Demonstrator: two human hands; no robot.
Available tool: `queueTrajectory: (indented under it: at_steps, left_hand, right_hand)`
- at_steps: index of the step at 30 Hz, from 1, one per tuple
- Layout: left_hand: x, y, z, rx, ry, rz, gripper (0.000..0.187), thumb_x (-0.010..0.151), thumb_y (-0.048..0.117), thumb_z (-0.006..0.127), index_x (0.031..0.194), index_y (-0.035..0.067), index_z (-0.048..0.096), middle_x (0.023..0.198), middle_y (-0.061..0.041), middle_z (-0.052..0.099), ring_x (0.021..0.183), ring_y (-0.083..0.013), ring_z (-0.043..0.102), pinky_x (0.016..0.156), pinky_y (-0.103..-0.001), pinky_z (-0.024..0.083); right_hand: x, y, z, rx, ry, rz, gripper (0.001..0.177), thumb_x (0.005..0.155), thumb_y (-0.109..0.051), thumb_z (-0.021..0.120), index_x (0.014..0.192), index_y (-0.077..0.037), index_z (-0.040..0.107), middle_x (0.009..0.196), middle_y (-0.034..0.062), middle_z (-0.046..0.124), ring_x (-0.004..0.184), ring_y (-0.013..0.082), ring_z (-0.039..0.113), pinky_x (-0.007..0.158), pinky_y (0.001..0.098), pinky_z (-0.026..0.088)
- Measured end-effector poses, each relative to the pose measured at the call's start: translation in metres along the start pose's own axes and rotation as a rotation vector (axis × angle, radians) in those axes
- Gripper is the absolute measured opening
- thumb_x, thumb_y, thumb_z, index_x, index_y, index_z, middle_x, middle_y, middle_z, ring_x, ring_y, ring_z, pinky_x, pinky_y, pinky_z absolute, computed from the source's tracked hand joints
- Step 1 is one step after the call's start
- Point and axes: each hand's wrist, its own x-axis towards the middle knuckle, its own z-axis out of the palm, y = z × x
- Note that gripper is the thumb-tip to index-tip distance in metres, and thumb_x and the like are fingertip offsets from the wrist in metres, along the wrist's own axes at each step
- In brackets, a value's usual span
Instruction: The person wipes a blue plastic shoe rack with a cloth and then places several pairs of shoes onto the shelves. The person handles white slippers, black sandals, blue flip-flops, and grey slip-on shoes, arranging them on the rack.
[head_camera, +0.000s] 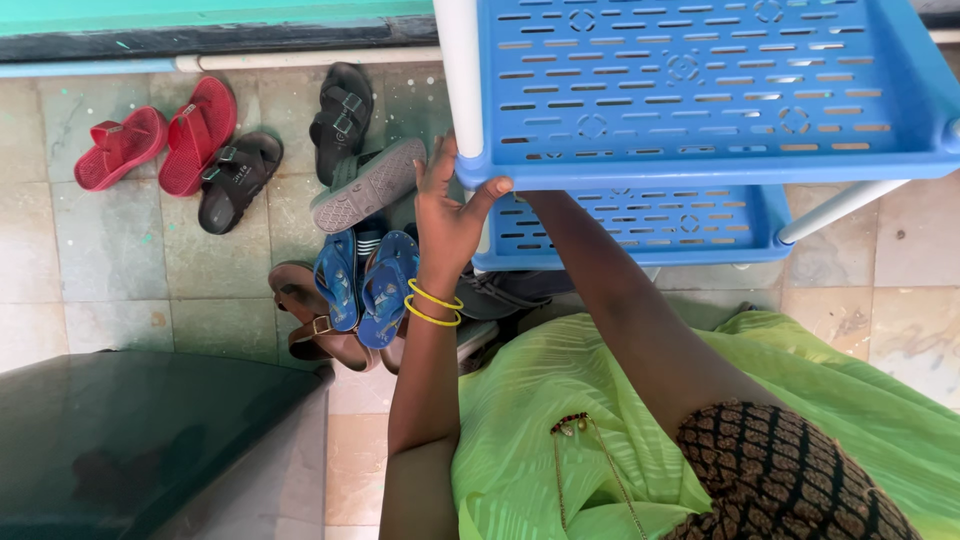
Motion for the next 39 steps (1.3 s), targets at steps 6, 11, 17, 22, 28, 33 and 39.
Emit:
queueTrajectory:
  at_steps: [6, 11, 17, 22, 28, 33, 39]
  left_hand:
    - [0.000, -0.004, 0.001, -0.004, 0.018, 0.015, 0.079, 0.086, 0.044, 0.085, 0.146, 0.002, 0.055, 0.143, -0.023, 0.065, 0.148, -0.0446, 0.050, 0.130, -0.062, 0.015]
    - [-0.001, -0.005, 0.003, -0.022, 0.014, 0.010, 0.080, 0.086, 0.043, 0.085, 0.147, 0.002, 0.054, 0.145, -0.025, 0.063, 0.148, -0.0462, 0.048, 0.128, -0.064, 0.014]
    - [-0.001, -0.004, 0.003, -0.014, 0.024, 0.023, 0.078, 0.087, 0.042, 0.085, 0.146, 0.001, 0.055, 0.143, -0.024, 0.064, 0.146, -0.0450, 0.051, 0.128, -0.063, 0.014]
    - [-0.001, 0.002, 0.002, -0.077, 0.018, -0.027, 0.076, 0.086, 0.039, 0.083, 0.146, 0.001, 0.055, 0.121, -0.015, 0.077, 0.117, -0.0303, 0.073, 0.130, -0.063, 0.012]
    - [-0.005, 0.000, 0.002, -0.096, 0.020, -0.017, 0.077, 0.087, 0.036, 0.084, 0.146, -0.003, 0.053, 0.115, -0.013, 0.078, 0.115, -0.0260, 0.073, 0.130, -0.060, 0.012]
    - [-0.005, -0.002, -0.001, -0.051, 0.035, 0.018, 0.079, 0.088, 0.036, 0.086, 0.146, -0.005, 0.053, 0.119, -0.015, 0.077, 0.120, -0.0278, 0.070, 0.129, -0.058, 0.013]
    - [-0.004, 0.003, -0.003, -0.007, 0.025, -0.009, 0.076, 0.085, 0.030, 0.088, 0.142, -0.008, 0.055, 0.113, -0.014, 0.079, 0.115, -0.0253, 0.072, 0.129, -0.055, 0.016]
  right_hand:
    - [-0.019, 0.000, 0.024, -0.102, 0.066, -0.020, 0.028, 0.086, -0.016, 0.065, 0.112, -0.007, 0.065, 0.104, 0.0209, 0.069, 0.099, 0.0424, 0.065, 0.088, 0.0539, 0.051]
    - [-0.093, -0.015, 0.022, -0.120, 0.195, -0.182, 0.032, 0.079, -0.014, 0.069, 0.109, -0.006, 0.063, 0.108, 0.0222, 0.067, 0.103, 0.0461, 0.062, 0.091, 0.0557, 0.048]
    - [-0.162, -0.021, -0.002, 0.046, -0.170, -0.032, 0.051, 0.083, -0.018, 0.065, 0.133, -0.011, 0.059, 0.117, 0.0160, 0.062, 0.120, 0.0400, 0.053, 0.100, 0.0583, 0.040]
    - [-0.162, -0.033, 0.028, -0.137, 0.013, -0.036, 0.061, 0.080, -0.026, 0.067, 0.136, -0.005, 0.053, 0.133, 0.0173, 0.054, 0.138, 0.0366, 0.041, 0.104, 0.0675, 0.028]
    - [-0.071, -0.016, 0.038, -0.281, -0.023, 0.150, 0.067, 0.090, -0.032, 0.065, 0.151, -0.013, 0.046, 0.158, 0.0160, 0.041, 0.150, 0.0376, 0.030, 0.117, 0.0677, 0.020]
    - [-0.016, 0.008, 0.012, -0.010, -0.018, 0.061, 0.063, 0.094, -0.039, 0.061, 0.152, -0.014, 0.049, 0.159, 0.0149, 0.045, 0.149, 0.0361, 0.036, 0.120, 0.0619, 0.027]
    - [-0.022, 0.085, -0.045, -0.222, 0.137, 0.101, 0.065, 0.096, -0.043, 0.058, 0.153, -0.014, 0.049, 0.160, 0.0156, 0.045, 0.150, 0.0372, 0.036, 0.121, 0.0612, 0.027]
